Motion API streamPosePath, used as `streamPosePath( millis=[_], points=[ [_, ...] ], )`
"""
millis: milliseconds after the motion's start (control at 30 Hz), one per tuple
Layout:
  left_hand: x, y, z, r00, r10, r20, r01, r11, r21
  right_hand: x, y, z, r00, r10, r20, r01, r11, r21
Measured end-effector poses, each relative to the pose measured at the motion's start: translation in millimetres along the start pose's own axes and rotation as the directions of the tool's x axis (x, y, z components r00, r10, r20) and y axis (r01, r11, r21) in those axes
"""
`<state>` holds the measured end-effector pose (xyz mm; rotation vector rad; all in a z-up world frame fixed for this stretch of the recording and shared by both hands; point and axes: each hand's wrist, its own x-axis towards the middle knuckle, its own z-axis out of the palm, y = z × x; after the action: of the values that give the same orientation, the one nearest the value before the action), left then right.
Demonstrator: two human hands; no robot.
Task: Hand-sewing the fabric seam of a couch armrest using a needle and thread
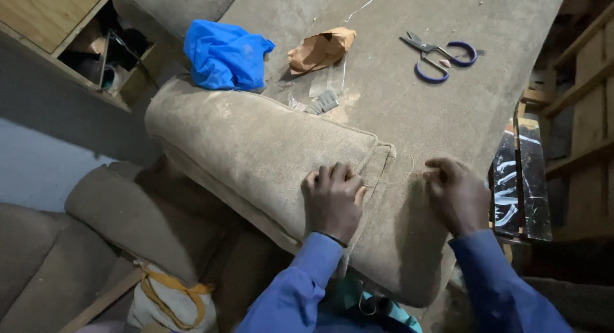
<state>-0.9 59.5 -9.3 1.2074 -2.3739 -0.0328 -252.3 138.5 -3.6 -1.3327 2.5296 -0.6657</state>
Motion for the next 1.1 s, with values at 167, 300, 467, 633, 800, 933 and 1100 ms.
streamPosePath(
  millis=[167, 300, 467, 633, 800, 933, 1100],
  points=[
    [-12, -16, -11, 1.0, 0.022, -0.02, -0.025, 0.98, -0.197, -55, -51, 24, 0.875, -0.449, -0.181, 0.445, 0.893, -0.065],
    [-20, -27, -11, 0.999, 0.024, 0.047, -0.005, 0.931, -0.364, -111, -88, 40, 0.863, -0.501, -0.064, 0.504, 0.863, 0.043],
    [-36, -18, -59, 0.986, -0.103, 0.127, 0.16, 0.766, -0.622, -102, -78, 3, 0.92, -0.378, -0.102, 0.391, 0.895, 0.213],
    [-36, -10, -89, 0.952, -0.26, 0.163, 0.283, 0.536, -0.795, -120, -104, -49, 0.878, -0.367, -0.307, 0.449, 0.852, 0.267],
    [-46, -18, -70, 0.901, -0.339, 0.27, 0.391, 0.367, -0.844, -138, -117, -37, 0.785, -0.553, -0.279, 0.619, 0.684, 0.385],
    [-40, -12, -75, 0.903, -0.347, 0.253, 0.377, 0.357, -0.855, -146, -126, -30, 0.82, -0.528, -0.219, 0.567, 0.701, 0.432],
    [-41, -12, -70, 0.905, -0.333, 0.266, 0.378, 0.339, -0.862, -151, -132, -16, 0.934, -0.348, -0.083, 0.334, 0.764, 0.552]
  ],
)
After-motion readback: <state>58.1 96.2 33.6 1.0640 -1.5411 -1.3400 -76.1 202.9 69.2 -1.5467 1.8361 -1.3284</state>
